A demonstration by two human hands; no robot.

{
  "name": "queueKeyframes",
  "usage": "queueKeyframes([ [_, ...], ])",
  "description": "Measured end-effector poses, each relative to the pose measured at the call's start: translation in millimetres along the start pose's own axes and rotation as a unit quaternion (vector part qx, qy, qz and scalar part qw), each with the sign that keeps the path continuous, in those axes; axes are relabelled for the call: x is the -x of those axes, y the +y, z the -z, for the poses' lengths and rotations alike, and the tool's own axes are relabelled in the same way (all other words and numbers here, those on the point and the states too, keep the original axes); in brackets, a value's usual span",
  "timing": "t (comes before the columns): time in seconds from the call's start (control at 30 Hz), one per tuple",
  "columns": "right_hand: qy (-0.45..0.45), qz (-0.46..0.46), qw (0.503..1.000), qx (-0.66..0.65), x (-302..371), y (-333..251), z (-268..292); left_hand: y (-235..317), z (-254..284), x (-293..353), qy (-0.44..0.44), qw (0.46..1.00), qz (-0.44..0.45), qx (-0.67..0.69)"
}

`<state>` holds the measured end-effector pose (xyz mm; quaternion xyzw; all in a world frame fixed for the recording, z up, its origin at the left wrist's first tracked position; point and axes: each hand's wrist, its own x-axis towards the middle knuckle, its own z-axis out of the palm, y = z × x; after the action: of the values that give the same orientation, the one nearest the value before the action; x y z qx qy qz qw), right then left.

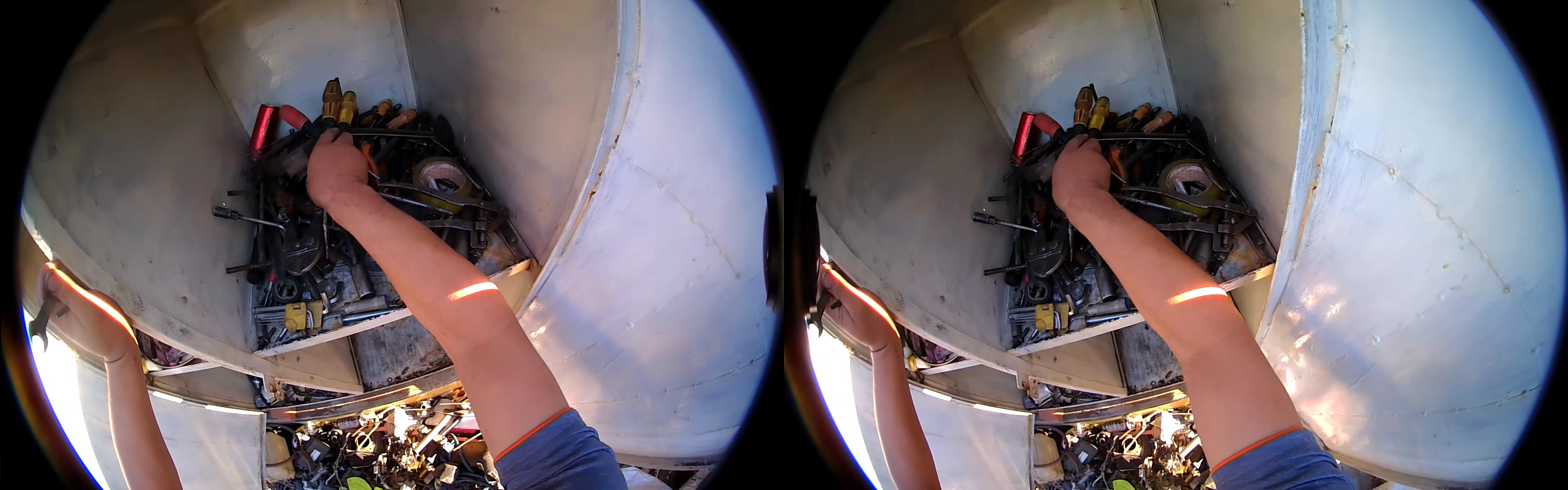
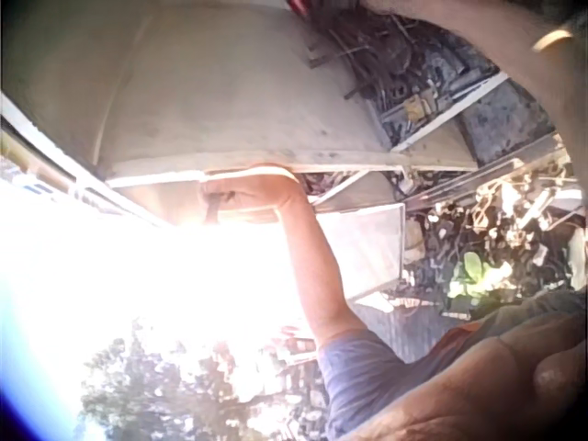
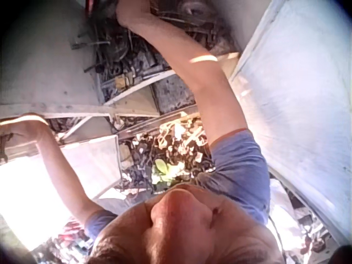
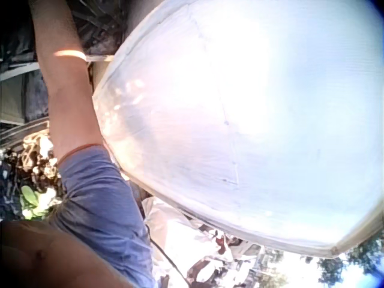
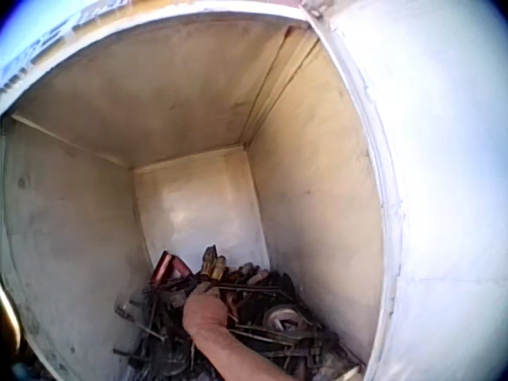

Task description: The person selects a wrench from a storage cabinet and then uses it to tighten or adjust the mirror on a scooter.

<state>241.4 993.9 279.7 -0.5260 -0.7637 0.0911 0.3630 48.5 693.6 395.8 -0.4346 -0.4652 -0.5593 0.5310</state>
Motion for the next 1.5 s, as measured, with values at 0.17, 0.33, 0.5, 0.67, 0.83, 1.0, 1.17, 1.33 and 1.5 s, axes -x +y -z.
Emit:
queueKeyframes([
  [0.17,-0.002,-0.021,0.996,0.084,-15,-51,-30,-12,3,0,-0.016,1.0,-0.007,-0.005],
  [0.33,-0.046,-0.114,0.987,0.103,-50,-63,-44,6,-8,1,0.01,0.998,-0.055,-0.026],
  [0.5,-0.081,-0.087,0.986,0.115,-31,-38,-40,-4,-3,2,-0.028,0.999,-0.027,0.031],
  [0.67,-0.121,-0.01,0.982,0.147,-15,-13,-4,-13,0,-1,-0.035,0.997,-0.012,0.071],
  [0.83,0.007,0.004,0.998,0.057,-14,25,66,-14,2,1,-0.026,0.997,-0.02,0.069],
  [1.0,-0.107,-0.16,0.978,0.084,-45,154,81,-10,-11,5,-0.019,0.995,-0.015,0.096],
  [1.17,-0.189,-0.101,0.952,0.22,-36,134,58,-18,-5,1,-0.021,0.997,-0.038,0.063],
  [1.33,-0.204,-0.113,0.938,0.256,-31,122,56,-17,0,4,-0.027,0.997,-0.011,0.071],
  [1.5,-0.18,-0.131,0.943,0.246,-33,125,48,-11,-2,4,-0.012,0.995,-0.011,0.093],
])
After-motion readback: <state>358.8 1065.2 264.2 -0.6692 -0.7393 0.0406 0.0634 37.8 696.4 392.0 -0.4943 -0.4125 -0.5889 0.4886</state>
